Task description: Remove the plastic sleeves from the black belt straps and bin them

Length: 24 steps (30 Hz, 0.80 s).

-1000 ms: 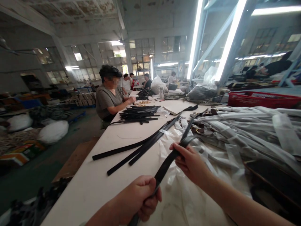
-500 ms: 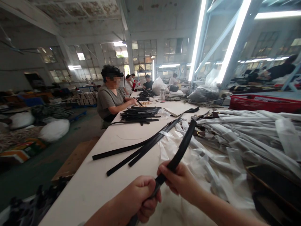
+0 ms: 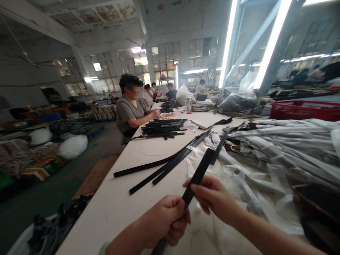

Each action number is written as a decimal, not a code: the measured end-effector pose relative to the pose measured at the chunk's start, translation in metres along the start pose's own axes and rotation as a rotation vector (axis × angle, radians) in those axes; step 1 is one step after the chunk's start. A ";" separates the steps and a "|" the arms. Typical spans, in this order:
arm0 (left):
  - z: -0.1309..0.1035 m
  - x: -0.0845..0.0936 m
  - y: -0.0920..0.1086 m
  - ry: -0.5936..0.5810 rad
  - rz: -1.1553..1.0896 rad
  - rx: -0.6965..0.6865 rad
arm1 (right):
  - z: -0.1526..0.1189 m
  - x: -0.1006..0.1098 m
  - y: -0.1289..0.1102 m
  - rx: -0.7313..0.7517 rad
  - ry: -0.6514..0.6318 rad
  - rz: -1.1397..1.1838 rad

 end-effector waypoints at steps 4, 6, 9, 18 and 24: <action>0.000 0.000 0.000 0.022 0.014 -0.002 | 0.002 0.013 -0.002 0.037 0.128 0.020; 0.001 0.001 0.000 0.027 0.024 -0.019 | 0.001 0.001 0.006 0.011 0.000 -0.032; 0.002 0.003 0.001 0.022 0.018 -0.039 | -0.001 -0.016 0.015 0.018 -0.151 -0.108; 0.006 0.004 0.006 0.057 0.071 -0.067 | 0.008 -0.004 0.012 0.135 0.015 -0.182; 0.011 0.001 0.013 0.100 0.033 -0.124 | 0.002 -0.008 0.004 0.213 -0.170 -0.267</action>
Point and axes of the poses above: each hand's wrist, its own z-axis towards the middle knuckle, its own x-axis out of the back of the hand, y = z × x, the point moved 5 cm from there along z, towards the middle knuckle, and after that the axes turned 2 degrees about z, right-handed, at the moved point
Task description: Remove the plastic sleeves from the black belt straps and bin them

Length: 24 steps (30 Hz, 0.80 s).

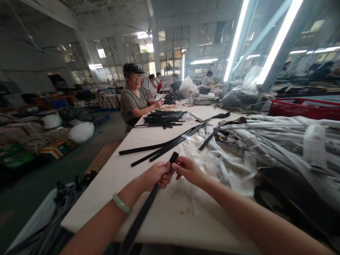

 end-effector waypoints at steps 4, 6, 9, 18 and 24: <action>0.004 -0.010 -0.005 -0.047 -0.139 0.121 | -0.004 0.004 -0.007 -0.063 0.021 0.019; -0.001 -0.014 -0.009 -0.037 -0.169 0.130 | -0.005 0.006 -0.007 -0.093 0.034 0.038; -0.031 -0.020 -0.016 0.035 -0.076 0.063 | -0.005 0.017 -0.007 -0.094 0.100 0.095; -0.265 -0.004 -0.086 0.733 0.293 0.187 | -0.017 -0.007 -0.006 -0.123 -0.065 0.092; -0.394 0.061 -0.078 1.359 0.331 0.061 | -0.046 -0.045 0.018 -0.255 -0.431 -0.125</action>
Point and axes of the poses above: each hand's wrist, its own z-axis towards the middle knuckle, its own x-axis out of the back of the hand, y = z × x, the point moved 5 cm from there along z, towards the middle knuckle, and after that the axes turned 2 degrees about z, right-handed, at the moved point
